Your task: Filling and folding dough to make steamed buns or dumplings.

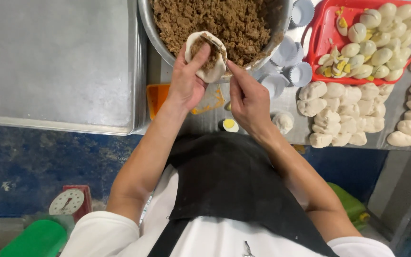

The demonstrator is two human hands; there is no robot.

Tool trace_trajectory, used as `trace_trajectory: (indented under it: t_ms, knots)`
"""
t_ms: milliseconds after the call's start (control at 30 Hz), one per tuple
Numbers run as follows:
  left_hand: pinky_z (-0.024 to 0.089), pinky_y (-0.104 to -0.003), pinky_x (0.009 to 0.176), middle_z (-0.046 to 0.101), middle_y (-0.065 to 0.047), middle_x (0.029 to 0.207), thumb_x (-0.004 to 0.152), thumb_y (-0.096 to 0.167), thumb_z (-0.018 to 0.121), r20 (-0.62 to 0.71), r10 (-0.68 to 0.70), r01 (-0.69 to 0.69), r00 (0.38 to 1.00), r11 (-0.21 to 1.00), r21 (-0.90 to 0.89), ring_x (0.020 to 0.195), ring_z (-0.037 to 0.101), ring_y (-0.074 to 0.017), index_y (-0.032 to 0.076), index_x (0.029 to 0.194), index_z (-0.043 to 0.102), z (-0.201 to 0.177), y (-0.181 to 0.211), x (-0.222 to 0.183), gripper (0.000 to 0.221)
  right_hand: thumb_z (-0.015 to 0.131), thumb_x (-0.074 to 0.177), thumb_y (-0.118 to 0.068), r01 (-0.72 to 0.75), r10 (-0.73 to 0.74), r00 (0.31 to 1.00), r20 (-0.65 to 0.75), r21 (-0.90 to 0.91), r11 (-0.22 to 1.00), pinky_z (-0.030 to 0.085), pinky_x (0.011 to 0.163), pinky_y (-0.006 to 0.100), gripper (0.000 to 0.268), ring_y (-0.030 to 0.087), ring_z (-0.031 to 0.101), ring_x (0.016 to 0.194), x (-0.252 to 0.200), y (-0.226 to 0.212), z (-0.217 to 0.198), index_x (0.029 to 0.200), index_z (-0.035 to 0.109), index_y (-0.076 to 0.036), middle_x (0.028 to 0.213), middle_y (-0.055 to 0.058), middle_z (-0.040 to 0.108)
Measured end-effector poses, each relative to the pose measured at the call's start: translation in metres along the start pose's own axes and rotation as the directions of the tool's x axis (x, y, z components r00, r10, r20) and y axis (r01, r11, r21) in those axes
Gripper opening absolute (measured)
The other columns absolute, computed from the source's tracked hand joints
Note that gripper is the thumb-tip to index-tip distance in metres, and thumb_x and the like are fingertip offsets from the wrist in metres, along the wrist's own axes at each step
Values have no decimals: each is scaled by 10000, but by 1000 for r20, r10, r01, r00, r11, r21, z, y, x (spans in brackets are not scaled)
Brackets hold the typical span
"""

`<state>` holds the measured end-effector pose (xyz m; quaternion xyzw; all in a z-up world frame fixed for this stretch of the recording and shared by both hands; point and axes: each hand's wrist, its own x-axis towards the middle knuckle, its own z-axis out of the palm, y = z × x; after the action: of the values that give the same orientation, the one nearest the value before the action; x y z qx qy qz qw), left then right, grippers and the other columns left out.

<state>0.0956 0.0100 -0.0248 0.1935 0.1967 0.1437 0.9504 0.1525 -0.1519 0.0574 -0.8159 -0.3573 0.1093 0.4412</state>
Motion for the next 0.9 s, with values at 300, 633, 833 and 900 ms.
trace_trajectory:
  t_ms: [300, 633, 833, 900]
  knots:
    - [635, -391, 891, 712, -74, 1146, 996, -40, 643, -57, 49, -51, 997, 999, -18, 1054, 712, -208, 75, 1224, 646, 9, -6, -6, 255, 615, 1051, 11, -102, 102, 992, -68, 8, 995, 449, 606, 278, 341, 114, 510, 632, -16, -18, -22, 1387, 659, -26, 757, 78, 599]
    - [642, -394, 884, 721, -77, 1108, 1002, 52, 679, -77, 25, -24, 997, 1000, 15, 1046, 718, -205, 65, 1168, 662, 13, -6, -13, 167, 631, 1069, 24, 26, -35, 986, -166, -51, 998, 448, 617, 289, 326, 121, 532, 658, -25, -8, -26, 1388, 649, -39, 879, 86, 665]
    - [642, -375, 852, 728, -53, 1043, 948, -20, 674, -120, 53, -48, 991, 998, 47, 976, 717, -184, 85, 1094, 687, 14, -11, -13, 180, 658, 1035, 14, 134, -144, 988, -56, -152, 979, 516, 691, 344, 352, 194, 627, 763, -31, -7, -21, 1378, 656, -65, 896, 100, 646]
    - [649, -378, 822, 731, -50, 1011, 936, -25, 672, -141, 61, -49, 988, 995, 89, 947, 720, -179, 82, 1067, 686, 15, -10, -14, 169, 643, 1004, 42, 28, -37, 996, -81, -110, 993, 480, 573, 347, 363, 173, 589, 616, -34, -2, -20, 1354, 675, -51, 765, 87, 621]
